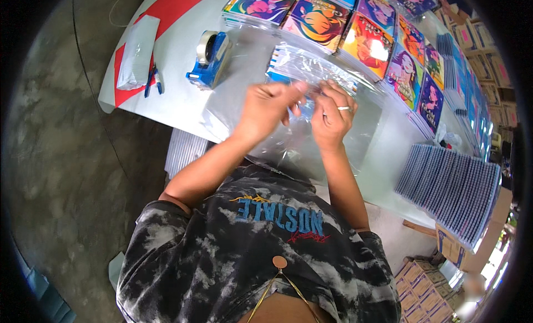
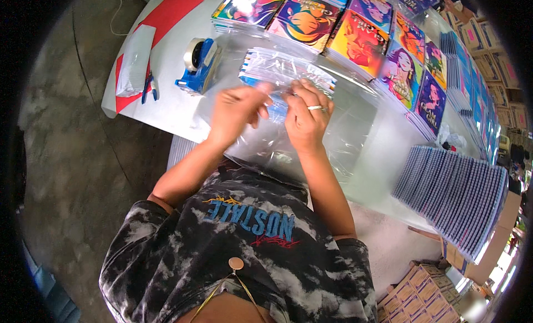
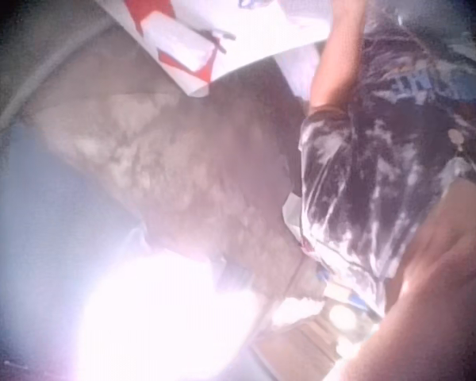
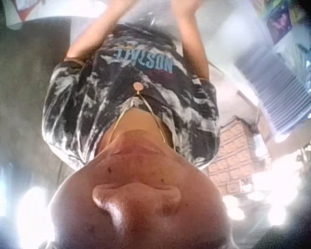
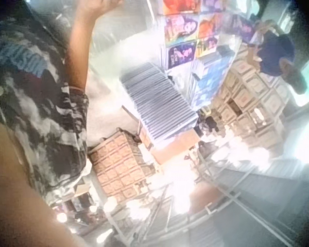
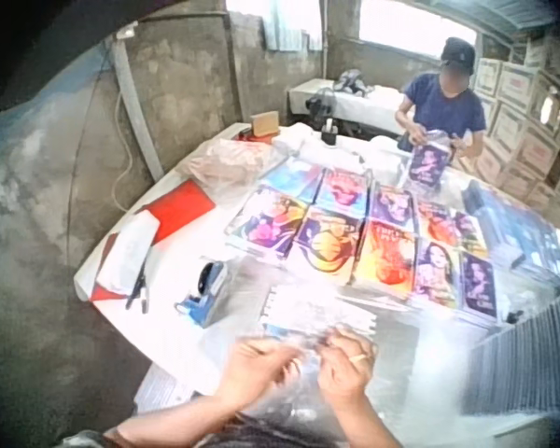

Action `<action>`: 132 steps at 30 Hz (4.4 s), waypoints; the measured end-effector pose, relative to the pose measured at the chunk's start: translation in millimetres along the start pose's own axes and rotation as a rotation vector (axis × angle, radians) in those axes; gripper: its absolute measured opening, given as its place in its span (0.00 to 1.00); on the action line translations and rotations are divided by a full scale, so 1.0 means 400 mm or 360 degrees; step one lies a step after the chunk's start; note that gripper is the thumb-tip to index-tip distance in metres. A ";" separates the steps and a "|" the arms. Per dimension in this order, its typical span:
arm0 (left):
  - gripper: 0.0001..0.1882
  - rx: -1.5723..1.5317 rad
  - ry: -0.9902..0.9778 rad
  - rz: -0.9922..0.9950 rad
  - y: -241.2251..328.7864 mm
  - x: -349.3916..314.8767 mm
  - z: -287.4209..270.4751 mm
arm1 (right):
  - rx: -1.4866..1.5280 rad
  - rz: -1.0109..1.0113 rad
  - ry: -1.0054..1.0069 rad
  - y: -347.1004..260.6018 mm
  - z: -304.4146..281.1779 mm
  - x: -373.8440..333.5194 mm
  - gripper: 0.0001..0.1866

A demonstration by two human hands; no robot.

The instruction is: The person repeatedly places spiral-bound notebooks into clear plastic sleeves, folds the sleeve edges, and seals them with a tape dispenser. They handle notebooks one at a time, stacking sealed units on the table while additional stacks of notebooks and sleeves remain nearby.

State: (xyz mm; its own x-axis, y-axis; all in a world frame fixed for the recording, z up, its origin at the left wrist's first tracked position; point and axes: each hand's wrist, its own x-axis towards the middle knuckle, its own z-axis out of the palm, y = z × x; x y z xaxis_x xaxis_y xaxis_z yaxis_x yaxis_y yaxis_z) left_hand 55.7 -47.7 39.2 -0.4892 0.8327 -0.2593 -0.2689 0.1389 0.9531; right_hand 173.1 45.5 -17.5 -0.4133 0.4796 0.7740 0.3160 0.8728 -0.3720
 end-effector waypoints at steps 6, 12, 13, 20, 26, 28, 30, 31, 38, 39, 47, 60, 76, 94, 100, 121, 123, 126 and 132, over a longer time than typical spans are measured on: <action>0.21 0.0038 0.0202 -0.0085 -0.117 0.039 0.031 | -0.0135 0.0136 -0.0412 -0.027 -0.046 0.032 0.23; 0.18 0.0271 0.0096 -0.0197 -0.354 0.037 -0.005 | -0.0196 -0.0016 -0.0794 -0.071 -0.085 0.170 0.27; 0.17 0.0063 -0.0032 -0.0150 -0.366 0.014 0.019 | -0.0167 -0.0090 -0.0601 -0.068 -0.050 0.185 0.29; 0.20 -0.0005 -0.0846 -0.0608 -0.321 -0.019 0.044 | 0.0431 0.0489 -0.0801 -0.083 -0.019 0.235 0.35; 0.28 -0.1090 -0.0371 0.0488 -0.237 0.125 -0.116 | 0.1647 0.1235 -0.0286 0.126 -0.096 -0.001 0.43; 0.28 -0.0728 -0.0167 0.0396 -0.245 0.145 -0.192 | 0.1652 0.0966 -0.0321 0.124 -0.054 -0.042 0.43; 0.27 -0.0008 0.0067 0.0741 -0.147 0.122 -0.150 | 0.1573 0.0834 -0.0350 0.100 -0.023 -0.040 0.44; 0.26 0.0264 0.0143 0.0960 -0.100 0.117 -0.134 | 0.1485 0.0831 -0.0363 0.076 -0.025 -0.009 0.44; 0.13 0.0896 0.0185 0.2128 0.167 0.162 -0.078 | 0.0830 0.0484 0.0172 0.025 -0.003 0.242 0.08; 0.12 0.0790 0.0295 0.2239 0.198 0.171 -0.070 | 0.0866 0.0446 0.0366 0.011 -0.012 0.279 0.07; 0.16 0.0440 0.0605 0.1642 0.146 0.130 -0.219 | 0.0404 0.0229 0.0970 0.023 -0.173 0.275 0.10; 0.21 0.0793 0.0459 0.1032 -0.110 0.046 -0.071 | -0.0093 -0.0319 -0.0762 -0.045 -0.009 0.090 0.27; 0.21 0.1824 0.0362 0.1395 -0.072 0.030 0.048 | -0.0051 0.0093 -0.0219 0.000 -0.043 0.015 0.24; 0.15 0.0469 -0.0402 0.0691 0.159 0.238 -0.035 | -0.0019 -0.0094 -0.0252 -0.008 -0.007 0.017 0.17; 0.12 0.1491 -0.0258 0.1123 0.064 0.139 0.008 | 0.0353 0.0023 0.0037 0.003 0.014 0.009 0.25; 0.24 0.1714 0.1076 0.0316 -0.135 0.150 -0.542 | 0.0354 -0.0141 0.0171 0.033 0.049 0.013 0.08; 0.23 0.0853 0.0634 -0.0584 -0.074 0.176 -0.525 | 0.0263 -0.0191 0.0160 0.040 0.046 0.008 0.10; 0.20 0.0895 0.0441 -0.0750 -0.054 0.195 -0.519 | 0.0224 -0.0251 0.0160 0.041 0.050 -0.004 0.10; 0.08 -0.0804 -0.0461 -0.0030 -0.153 0.091 -0.630 | 0.0227 -0.0232 0.0183 0.045 0.052 -0.001 0.10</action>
State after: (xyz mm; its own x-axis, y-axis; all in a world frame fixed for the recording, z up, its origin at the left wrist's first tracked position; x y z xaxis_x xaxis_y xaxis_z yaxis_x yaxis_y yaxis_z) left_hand -154.7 -161.0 -67.9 -0.2530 0.9551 -0.1545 -0.6726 -0.0588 0.7376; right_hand 161.3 62.8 -35.1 -0.3434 0.3411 0.8751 0.1329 0.9400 -0.3143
